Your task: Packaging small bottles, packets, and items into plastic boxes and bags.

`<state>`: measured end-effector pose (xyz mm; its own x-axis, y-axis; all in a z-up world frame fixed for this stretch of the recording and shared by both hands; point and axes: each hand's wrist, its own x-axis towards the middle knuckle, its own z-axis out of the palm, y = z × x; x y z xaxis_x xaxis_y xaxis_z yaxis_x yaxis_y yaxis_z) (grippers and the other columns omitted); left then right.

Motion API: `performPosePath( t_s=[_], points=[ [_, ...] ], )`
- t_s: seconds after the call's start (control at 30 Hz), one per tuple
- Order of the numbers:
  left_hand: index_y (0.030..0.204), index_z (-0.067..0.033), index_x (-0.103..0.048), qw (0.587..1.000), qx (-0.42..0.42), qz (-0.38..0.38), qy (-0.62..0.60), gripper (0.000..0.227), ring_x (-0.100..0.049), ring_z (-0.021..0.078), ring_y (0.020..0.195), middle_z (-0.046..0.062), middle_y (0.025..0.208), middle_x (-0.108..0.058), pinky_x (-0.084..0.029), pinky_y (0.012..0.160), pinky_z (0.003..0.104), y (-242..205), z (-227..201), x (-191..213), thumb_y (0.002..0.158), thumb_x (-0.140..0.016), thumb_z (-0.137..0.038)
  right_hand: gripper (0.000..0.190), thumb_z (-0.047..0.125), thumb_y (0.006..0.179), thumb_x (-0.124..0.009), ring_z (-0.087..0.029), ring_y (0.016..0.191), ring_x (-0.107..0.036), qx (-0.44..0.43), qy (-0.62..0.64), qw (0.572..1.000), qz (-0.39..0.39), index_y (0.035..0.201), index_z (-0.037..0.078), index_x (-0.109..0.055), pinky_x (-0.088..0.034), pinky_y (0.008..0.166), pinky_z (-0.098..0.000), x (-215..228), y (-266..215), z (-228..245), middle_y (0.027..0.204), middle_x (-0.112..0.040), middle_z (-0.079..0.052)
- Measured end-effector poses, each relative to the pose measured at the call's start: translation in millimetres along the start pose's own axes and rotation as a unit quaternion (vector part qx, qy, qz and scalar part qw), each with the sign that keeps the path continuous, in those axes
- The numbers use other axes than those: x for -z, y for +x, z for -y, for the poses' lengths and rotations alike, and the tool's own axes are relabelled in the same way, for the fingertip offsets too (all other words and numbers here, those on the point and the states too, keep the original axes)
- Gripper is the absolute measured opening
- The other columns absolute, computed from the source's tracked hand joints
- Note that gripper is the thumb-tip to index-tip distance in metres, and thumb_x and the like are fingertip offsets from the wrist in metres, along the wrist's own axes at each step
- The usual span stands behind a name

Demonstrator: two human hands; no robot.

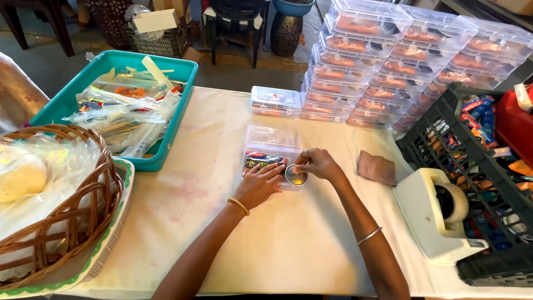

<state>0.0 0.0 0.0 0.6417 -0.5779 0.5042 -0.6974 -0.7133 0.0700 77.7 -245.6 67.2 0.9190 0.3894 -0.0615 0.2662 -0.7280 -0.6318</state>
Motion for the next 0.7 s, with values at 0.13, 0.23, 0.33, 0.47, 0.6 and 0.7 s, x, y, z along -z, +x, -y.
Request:
performPosePath(
  t_s=[0.13, 0.23, 0.33, 0.47, 0.6, 0.7],
  points=[
    [0.133, -0.0116, -0.060, 0.999, -0.001, -0.015, 0.034, 0.056, -0.046, 0.0218, 0.140, 0.006, 0.153, -0.049, -0.039, 0.112, 0.048, 1, -5, 8, 0.089, -0.075, -0.042, 0.030, 0.025, 0.072, -0.090, -0.016, 0.068, -0.069, 0.001, -0.054, 0.998, -0.019, 0.091, 0.004, -0.081, -0.054, 0.066, -0.0317, -2, -2, 10, 0.077, -0.077, -0.009],
    [0.149, -0.0081, -0.049, 0.998, 0.013, -0.043, 0.042, 0.081, -0.042, 0.0225, 0.142, 0.005, 0.158, -0.041, -0.034, 0.115, 0.049, 4, -15, 31, 0.081, -0.077, -0.043, 0.027, 0.023, 0.076, -0.088, -0.013, 0.070, -0.074, -0.009, 0.010, 1.000, -0.008, 0.091, 0.002, -0.079, -0.057, 0.067, -0.0288, -6, 1, 3, 0.078, -0.079, -0.006],
    [0.151, -0.0144, -0.046, 0.996, -0.020, -0.057, 0.068, 0.081, -0.039, 0.0205, 0.144, 0.005, 0.160, -0.036, -0.030, 0.116, 0.052, 4, -19, 35, 0.080, -0.077, -0.040, 0.028, 0.017, 0.079, -0.083, -0.013, 0.076, -0.073, 0.008, 0.090, 0.995, 0.052, 0.103, 0.005, -0.075, -0.056, 0.068, -0.0292, 6, -6, 9, 0.084, -0.079, -0.005],
    [0.155, -0.0155, -0.044, 0.992, -0.077, -0.054, 0.086, 0.074, -0.039, 0.0186, 0.148, 0.004, 0.164, -0.035, -0.032, 0.118, 0.047, 1, -15, 16, 0.088, -0.073, -0.027, 0.043, 0.014, 0.067, -0.093, -0.014, 0.079, -0.071, 0.068, 0.036, 0.995, 0.071, 0.104, 0.006, -0.072, -0.057, 0.074, -0.0280, 16, -17, 23, 0.084, -0.075, -0.006],
    [0.153, -0.0148, -0.045, 0.995, -0.084, -0.025, 0.045, 0.067, -0.040, 0.0184, 0.147, 0.002, 0.164, -0.036, -0.035, 0.118, 0.047, -1, -7, -2, 0.091, -0.069, -0.019, 0.038, 0.011, 0.067, -0.092, -0.015, 0.076, -0.067, 0.016, -0.007, 0.998, 0.061, 0.101, 0.007, -0.075, -0.055, 0.072, -0.0315, 6, -12, 18, 0.082, -0.072, -0.004],
    [0.154, -0.0110, -0.047, 0.996, -0.072, -0.017, 0.047, 0.068, -0.042, 0.0175, 0.144, 0.001, 0.162, -0.041, -0.037, 0.115, 0.045, 1, -12, 2, 0.090, -0.068, -0.017, 0.039, 0.010, 0.065, -0.092, -0.016, 0.076, -0.067, 0.012, -0.014, 0.998, 0.055, 0.101, 0.010, -0.076, -0.054, 0.070, -0.0318, 7, -13, 20, 0.083, -0.074, -0.002]
  ],
)
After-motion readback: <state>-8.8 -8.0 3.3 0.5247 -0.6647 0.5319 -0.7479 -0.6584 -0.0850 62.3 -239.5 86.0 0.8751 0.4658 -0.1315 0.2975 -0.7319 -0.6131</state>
